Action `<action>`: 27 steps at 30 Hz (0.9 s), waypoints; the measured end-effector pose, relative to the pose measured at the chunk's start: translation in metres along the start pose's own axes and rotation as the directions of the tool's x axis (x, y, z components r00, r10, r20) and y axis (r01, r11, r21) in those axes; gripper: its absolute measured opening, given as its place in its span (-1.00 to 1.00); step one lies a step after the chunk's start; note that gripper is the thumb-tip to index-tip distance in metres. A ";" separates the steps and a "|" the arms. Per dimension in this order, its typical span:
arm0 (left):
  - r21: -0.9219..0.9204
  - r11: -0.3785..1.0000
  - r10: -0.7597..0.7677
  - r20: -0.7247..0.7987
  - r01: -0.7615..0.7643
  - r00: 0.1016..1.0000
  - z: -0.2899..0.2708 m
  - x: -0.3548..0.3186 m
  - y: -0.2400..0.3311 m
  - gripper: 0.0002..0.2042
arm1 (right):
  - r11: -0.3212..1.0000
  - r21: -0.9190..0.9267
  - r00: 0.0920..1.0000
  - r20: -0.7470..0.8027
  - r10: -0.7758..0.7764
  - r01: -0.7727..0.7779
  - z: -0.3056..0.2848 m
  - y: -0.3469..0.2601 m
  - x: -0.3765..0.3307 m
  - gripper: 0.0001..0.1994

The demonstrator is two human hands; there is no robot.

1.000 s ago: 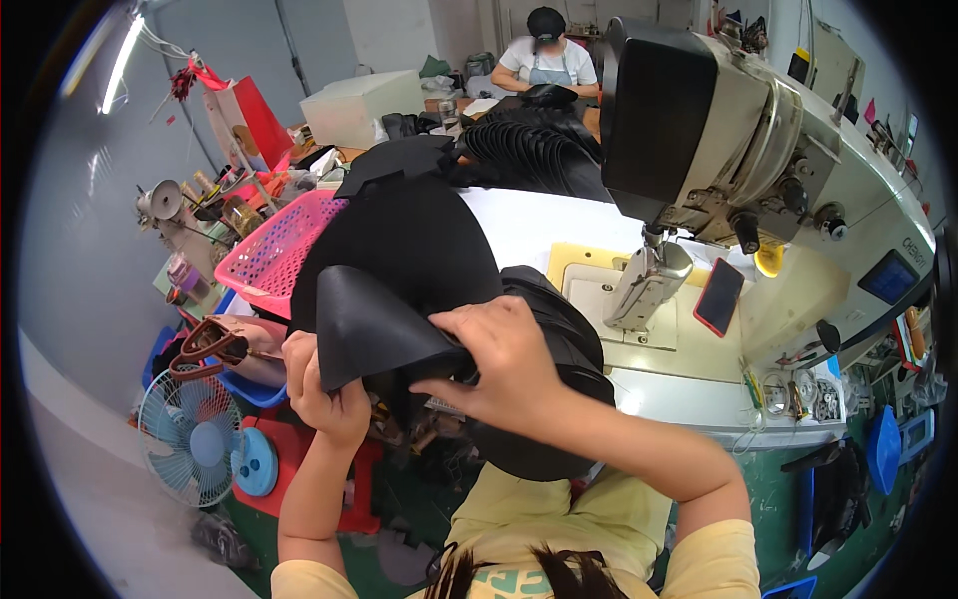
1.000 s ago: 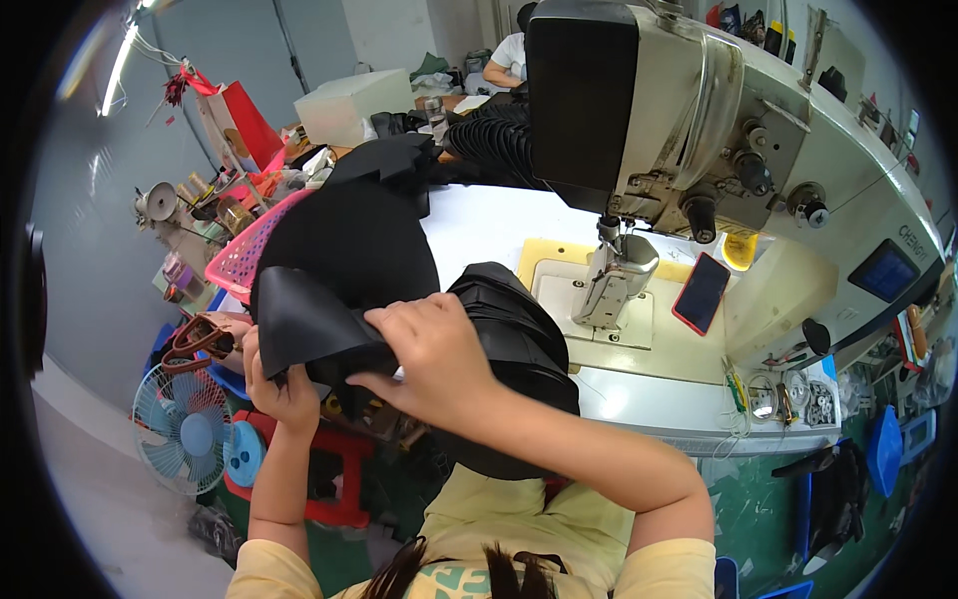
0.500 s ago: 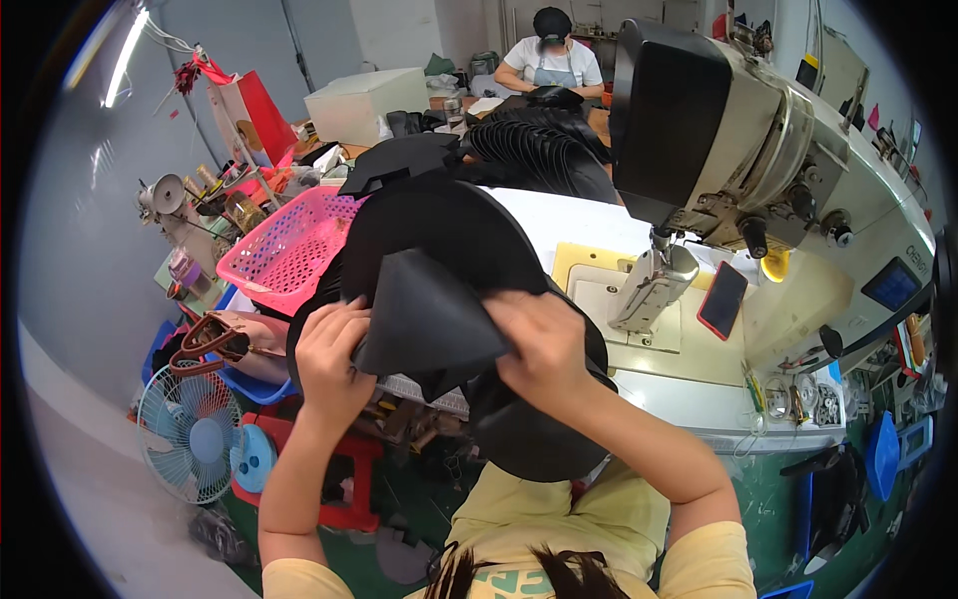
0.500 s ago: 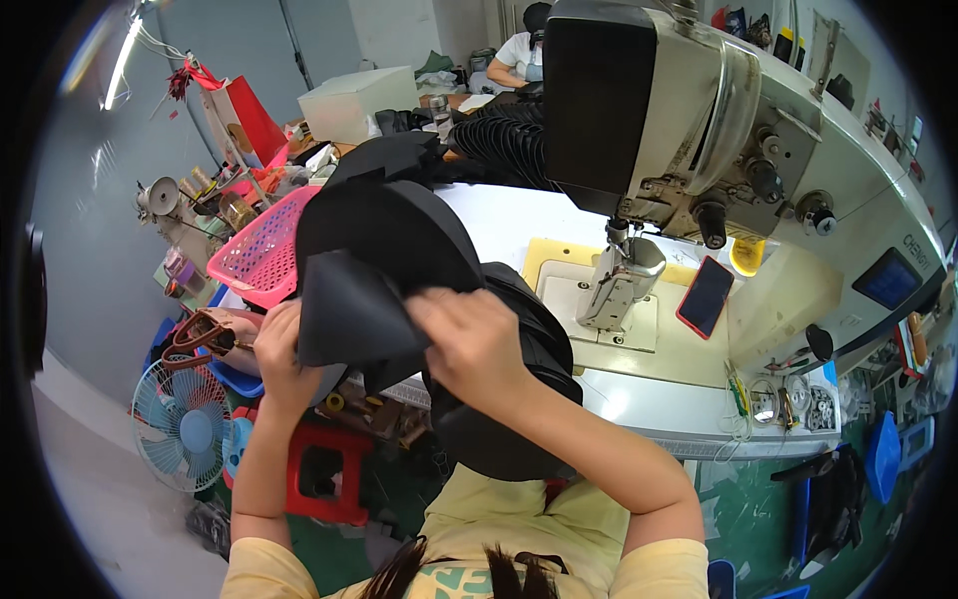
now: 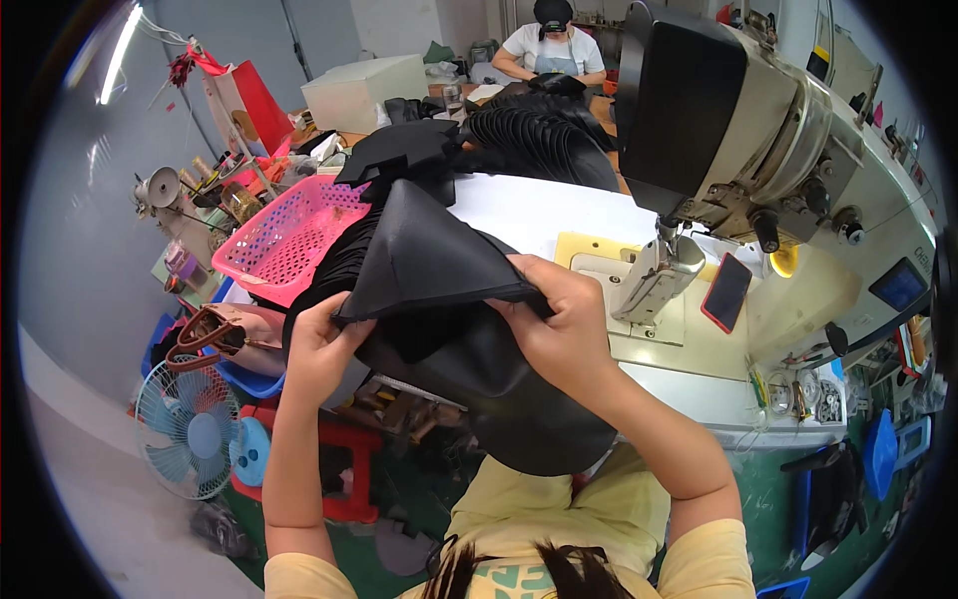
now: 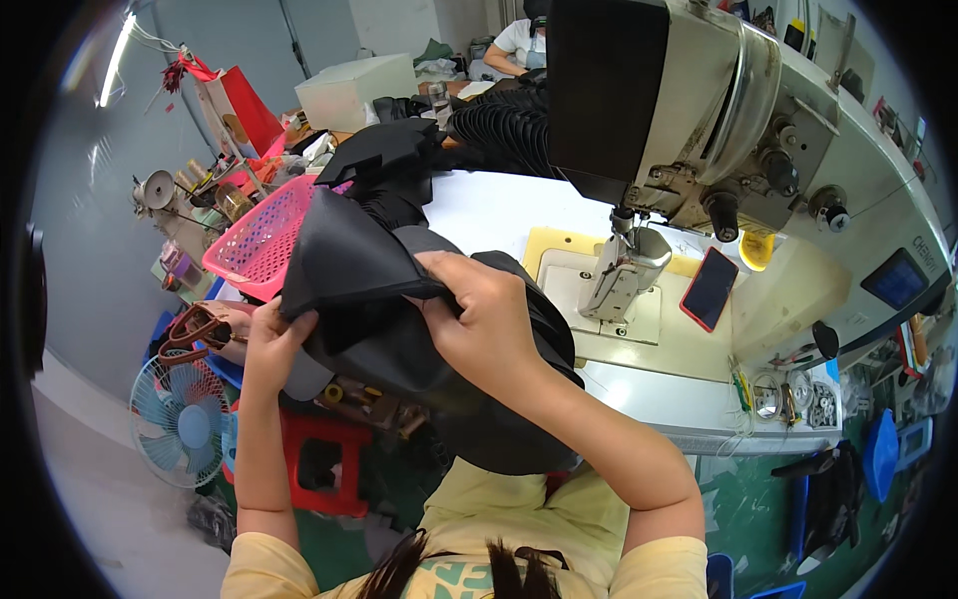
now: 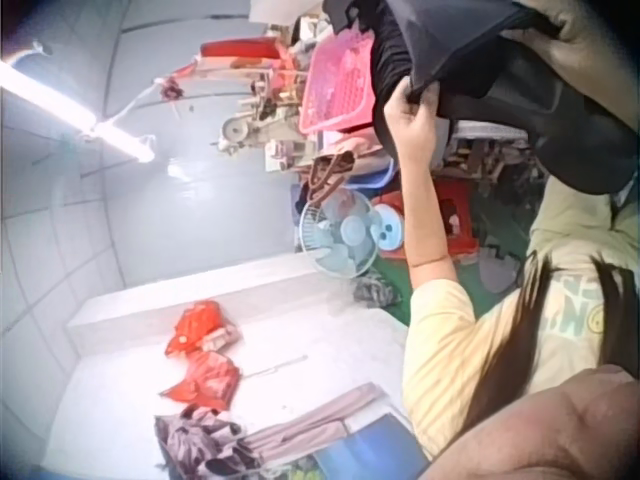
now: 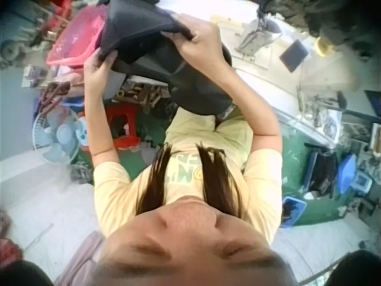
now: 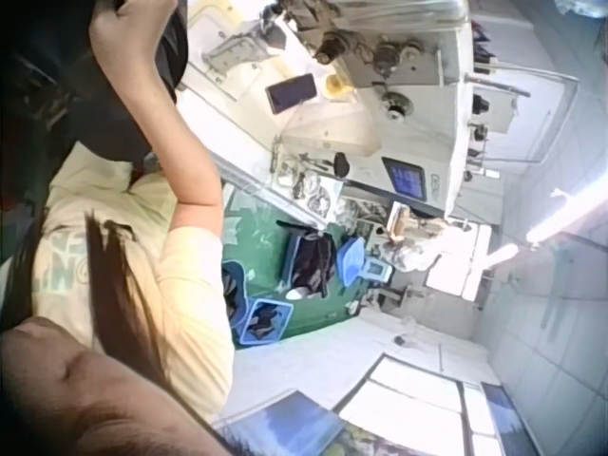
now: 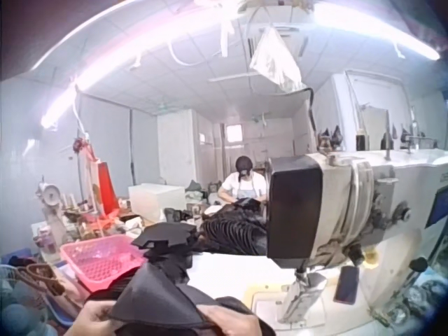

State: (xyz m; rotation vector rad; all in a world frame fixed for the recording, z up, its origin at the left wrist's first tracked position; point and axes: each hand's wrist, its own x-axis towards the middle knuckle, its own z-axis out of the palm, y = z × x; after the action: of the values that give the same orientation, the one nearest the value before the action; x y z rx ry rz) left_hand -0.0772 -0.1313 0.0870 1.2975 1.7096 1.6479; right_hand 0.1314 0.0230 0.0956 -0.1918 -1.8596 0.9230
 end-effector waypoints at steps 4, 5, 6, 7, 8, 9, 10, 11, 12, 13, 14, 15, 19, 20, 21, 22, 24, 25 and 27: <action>0.372 0.823 0.552 -0.339 -0.430 0.762 0.010 -0.024 0.008 -0.76 | 0.981 0.126 0.989 0.010 -0.150 0.147 -0.009 -0.003 0.017 -0.74; 0.355 0.803 0.594 -0.401 -0.479 0.698 0.005 -0.024 0.005 -0.76 | 0.989 0.141 0.995 0.090 -0.044 0.031 -0.012 0.000 0.017 -0.76; 0.218 0.827 0.554 -0.471 -0.518 0.687 0.005 -0.028 0.005 -0.75 | 0.985 0.147 0.983 0.170 0.061 -0.087 -0.015 0.006 0.016 -0.78; 0.077 0.829 0.503 -0.534 -0.553 0.680 0.007 -0.031 0.009 -0.74 | 0.968 0.144 0.955 0.249 0.164 -0.204 -0.018 0.009 0.014 -0.80; -0.006 0.824 0.474 -0.541 -0.567 0.695 0.014 -0.031 0.012 -0.74 | 0.981 0.003 0.952 0.243 0.188 -0.195 -0.019 0.004 0.013 -0.85; -0.144 0.853 0.381 -0.485 -0.501 0.788 0.014 -0.029 0.012 -0.73 | 0.992 -0.014 0.983 0.136 0.125 -0.124 -0.019 0.003 0.010 -0.86; -0.274 0.866 0.288 -0.408 -0.417 0.866 0.012 -0.025 0.012 -0.72 | 0.998 -0.039 0.998 0.028 0.056 -0.055 -0.021 0.001 0.008 -0.87; -0.391 0.866 0.196 -0.312 -0.313 0.930 0.009 -0.021 0.011 -0.71 | 0.998 -0.068 0.997 -0.081 -0.013 0.007 -0.021 0.000 0.005 -0.87; -0.248 0.953 0.111 -0.256 -0.176 0.960 0.005 -0.011 0.003 -0.67 | 0.998 -0.066 0.990 -0.140 -0.029 0.020 -0.026 -0.002 0.005 -0.88; 0.026 0.993 0.120 -0.141 -0.117 0.983 0.007 -0.011 0.005 -0.63 | 0.998 -0.028 0.989 -0.137 0.058 -0.062 -0.033 -0.007 0.002 -0.91; 0.052 0.985 0.171 -0.182 -0.164 0.968 0.016 -0.014 0.007 -0.62 | 0.990 0.032 0.988 -0.056 0.141 -0.140 -0.040 -0.013 -0.002 -0.88; 0.075 0.975 0.220 -0.217 -0.208 0.951 0.027 -0.020 0.005 -0.62 | 0.971 0.081 0.975 0.028 0.222 -0.224 -0.047 -0.017 -0.009 -0.85; 0.361 0.883 0.324 -0.003 -0.301 0.946 0.065 -0.059 0.019 -0.53 | 0.968 0.086 0.920 0.342 0.193 -0.235 -0.069 -0.031 -0.057 -0.46; 0.293 0.913 0.302 -0.022 -0.282 0.953 0.079 -0.072 0.012 -0.47 | 0.923 0.071 0.871 0.367 0.327 -0.377 -0.073 -0.033 -0.077 -0.45; 0.221 0.939 0.280 -0.044 -0.264 0.959 0.091 -0.084 0.002 -0.41 | 0.860 0.048 0.801 0.393 0.452 -0.509 -0.077 -0.033 -0.097 -0.44; 0.365 0.845 0.393 0.071 -0.391 0.917 0.101 -0.086 -0.012 -0.34 | 0.822 -0.015 0.753 0.392 0.529 -0.570 -0.082 -0.028 -0.117 -0.45; 0.493 0.736 0.393 0.248 -0.465 0.885 0.119 -0.100 -0.042 -0.23 | 0.762 -0.137 0.682 0.367 0.632 -0.633 -0.084 -0.008 -0.156 -0.43; 0.491 0.773 0.304 0.270 -0.402 0.914 0.127 -0.107 -0.057 -0.25 | 0.746 -0.206 0.675 0.325 0.662 -0.633 -0.084 0.002 -0.175 -0.41; 0.496 0.804 0.198 0.299 -0.329 0.934 0.137 -0.116 -0.068 -0.27 | 0.711 -0.315 0.678 0.226 0.700 -0.629 -0.081 0.007 -0.196 -0.38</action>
State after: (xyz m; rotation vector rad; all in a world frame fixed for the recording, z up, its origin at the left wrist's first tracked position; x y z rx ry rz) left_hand 0.0676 -0.1456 -0.0375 1.9890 1.9881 1.0979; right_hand 0.2914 -0.0306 -0.0332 -0.9688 -2.2481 1.3081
